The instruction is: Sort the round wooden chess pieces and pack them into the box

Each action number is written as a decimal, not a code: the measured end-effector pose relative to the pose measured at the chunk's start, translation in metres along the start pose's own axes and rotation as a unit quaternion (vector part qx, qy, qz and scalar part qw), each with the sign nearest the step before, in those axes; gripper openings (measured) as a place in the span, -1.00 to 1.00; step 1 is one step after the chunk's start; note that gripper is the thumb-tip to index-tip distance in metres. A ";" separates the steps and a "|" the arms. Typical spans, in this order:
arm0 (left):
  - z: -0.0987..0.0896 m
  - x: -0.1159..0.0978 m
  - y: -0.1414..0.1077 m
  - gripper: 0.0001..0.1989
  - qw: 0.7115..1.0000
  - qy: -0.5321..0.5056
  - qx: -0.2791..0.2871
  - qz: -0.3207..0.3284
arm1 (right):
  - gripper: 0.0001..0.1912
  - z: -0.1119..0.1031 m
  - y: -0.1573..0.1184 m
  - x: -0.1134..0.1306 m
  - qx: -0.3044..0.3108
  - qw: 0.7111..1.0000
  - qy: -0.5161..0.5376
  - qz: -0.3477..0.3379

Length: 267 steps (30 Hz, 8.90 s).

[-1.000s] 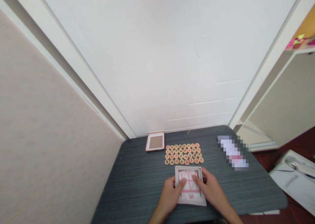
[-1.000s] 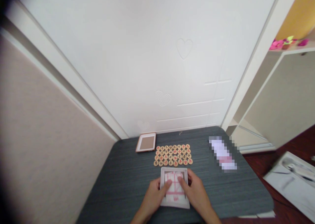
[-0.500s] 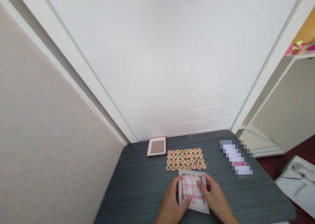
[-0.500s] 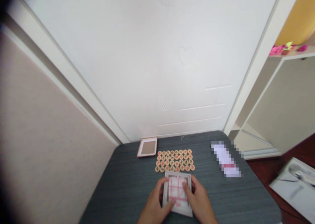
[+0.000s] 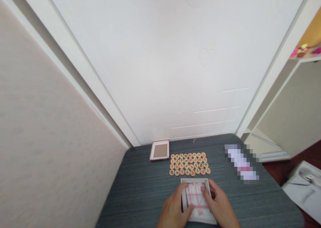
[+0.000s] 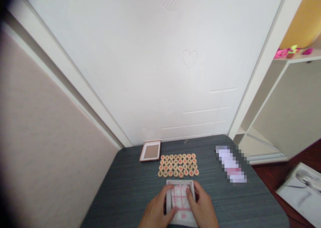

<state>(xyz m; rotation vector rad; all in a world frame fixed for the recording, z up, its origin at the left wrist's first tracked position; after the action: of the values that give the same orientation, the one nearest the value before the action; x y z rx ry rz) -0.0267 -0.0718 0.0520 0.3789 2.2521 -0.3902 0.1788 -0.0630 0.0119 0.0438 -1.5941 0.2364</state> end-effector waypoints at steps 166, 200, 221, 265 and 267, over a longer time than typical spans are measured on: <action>-0.060 0.072 0.064 -0.49 0.956 0.202 -0.128 0.169 | -0.12 -0.064 0.088 -0.006 0.010 0.810 -0.525 -0.261; -0.052 0.085 0.067 -0.56 0.967 0.125 -0.189 0.113 | -0.20 -0.069 0.079 -0.002 -0.042 0.816 -0.512 -0.264; -0.016 0.053 0.004 -0.85 0.999 0.018 -0.037 0.006 | -0.72 -0.017 -0.001 -0.013 0.041 0.959 -0.273 -0.057; -0.079 0.010 0.215 -0.79 0.961 0.244 -0.002 0.132 | -0.91 -0.012 0.006 -0.018 0.004 0.944 -0.310 -0.117; -0.082 0.004 0.203 -0.72 0.963 0.230 -0.019 0.138 | -0.90 -0.012 0.007 -0.018 0.000 0.945 -0.305 -0.116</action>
<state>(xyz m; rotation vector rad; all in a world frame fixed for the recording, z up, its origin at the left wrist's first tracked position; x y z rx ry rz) -0.0045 0.1452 0.0692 0.8218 2.5994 -0.1158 0.1902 -0.0565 -0.0062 0.3293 -2.1862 0.0342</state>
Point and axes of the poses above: each hand's wrist, its own y-axis towards the middle knuckle, its own z-axis out of the palm, x = y × z, the point moved 2 cm from there along y, towards the middle knuckle, and after that the axes turned 10 degrees about x, right-handed, at the moved point
